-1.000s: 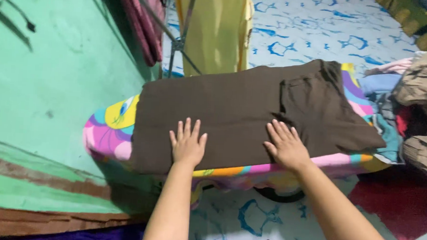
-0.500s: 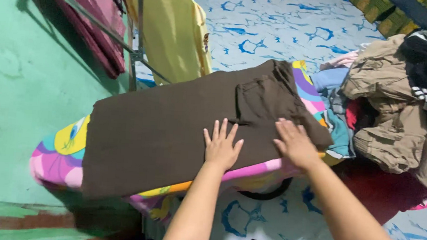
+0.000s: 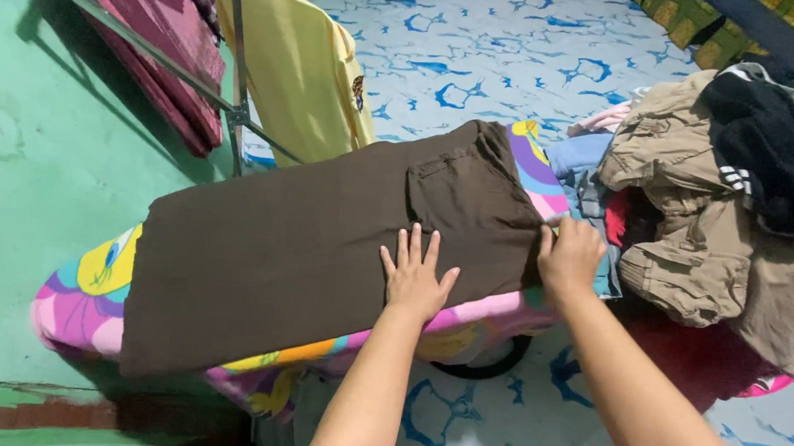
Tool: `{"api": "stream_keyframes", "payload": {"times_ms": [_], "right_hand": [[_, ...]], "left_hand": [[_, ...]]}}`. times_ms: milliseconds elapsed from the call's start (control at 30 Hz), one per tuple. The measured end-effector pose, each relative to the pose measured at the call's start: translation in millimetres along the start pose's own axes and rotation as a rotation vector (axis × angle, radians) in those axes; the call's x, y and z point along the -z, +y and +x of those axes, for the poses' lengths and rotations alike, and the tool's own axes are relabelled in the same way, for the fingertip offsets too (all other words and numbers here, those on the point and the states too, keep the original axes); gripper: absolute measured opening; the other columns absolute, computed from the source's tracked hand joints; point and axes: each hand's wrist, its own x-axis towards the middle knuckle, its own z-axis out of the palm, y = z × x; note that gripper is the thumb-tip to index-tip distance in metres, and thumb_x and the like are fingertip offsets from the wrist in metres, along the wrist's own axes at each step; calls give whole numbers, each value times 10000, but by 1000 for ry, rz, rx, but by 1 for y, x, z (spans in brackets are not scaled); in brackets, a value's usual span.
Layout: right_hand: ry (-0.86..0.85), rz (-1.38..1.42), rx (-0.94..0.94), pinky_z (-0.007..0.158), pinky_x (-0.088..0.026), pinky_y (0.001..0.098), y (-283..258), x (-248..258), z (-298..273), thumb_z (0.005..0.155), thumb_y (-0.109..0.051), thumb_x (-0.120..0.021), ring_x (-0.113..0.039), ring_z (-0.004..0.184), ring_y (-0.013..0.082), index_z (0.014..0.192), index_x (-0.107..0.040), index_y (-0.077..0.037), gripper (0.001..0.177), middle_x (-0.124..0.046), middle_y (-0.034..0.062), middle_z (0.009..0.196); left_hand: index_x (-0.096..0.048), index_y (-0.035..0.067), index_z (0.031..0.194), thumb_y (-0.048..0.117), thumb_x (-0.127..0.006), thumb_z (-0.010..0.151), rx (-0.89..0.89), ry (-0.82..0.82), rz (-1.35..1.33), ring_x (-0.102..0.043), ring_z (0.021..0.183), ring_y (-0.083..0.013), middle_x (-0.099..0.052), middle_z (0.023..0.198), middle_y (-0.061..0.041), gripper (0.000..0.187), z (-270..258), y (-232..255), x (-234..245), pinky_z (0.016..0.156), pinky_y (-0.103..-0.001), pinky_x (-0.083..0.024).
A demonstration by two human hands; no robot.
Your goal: Folding a brown t-shirt on an ironing board.
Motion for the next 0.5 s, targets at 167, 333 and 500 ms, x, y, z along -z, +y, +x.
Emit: {"api": "stream_keyframes", "payload": {"times_ms": [167, 333, 500], "right_hand": [[-257, 290, -81, 861, -480, 482, 12, 41, 48, 979, -480, -735, -648, 990, 350, 1050, -719, -107, 380, -704, 143, 1000], [-912, 424, -229, 850, -564, 417, 53, 20, 48, 766, -484, -876, -749, 946, 289, 1061, -760, -60, 530, -784, 139, 998], [-1067, 551, -270, 877, -537, 352, 65, 20, 52, 789, -316, -858, -731, 965, 225, 1139, -805, -70, 431, -817, 85, 1016]], "left_hand": [[-185, 246, 1633, 644, -445, 963, 11, -9, 12, -13, 1573, -331, -44, 1717, -91, 822, 0, 2, 1, 1223, -636, -2], [-196, 240, 1638, 665, -448, 967, 1, 27, 25, -31, 1579, -344, -74, 1716, -99, 833, 0, -3, -8, 1226, -645, -12], [-161, 247, 1629, 761, -598, 808, -114, -64, -48, 8, 1575, -338, -26, 1709, -102, 1063, -18, 1, 21, 1229, -645, 2]]}}
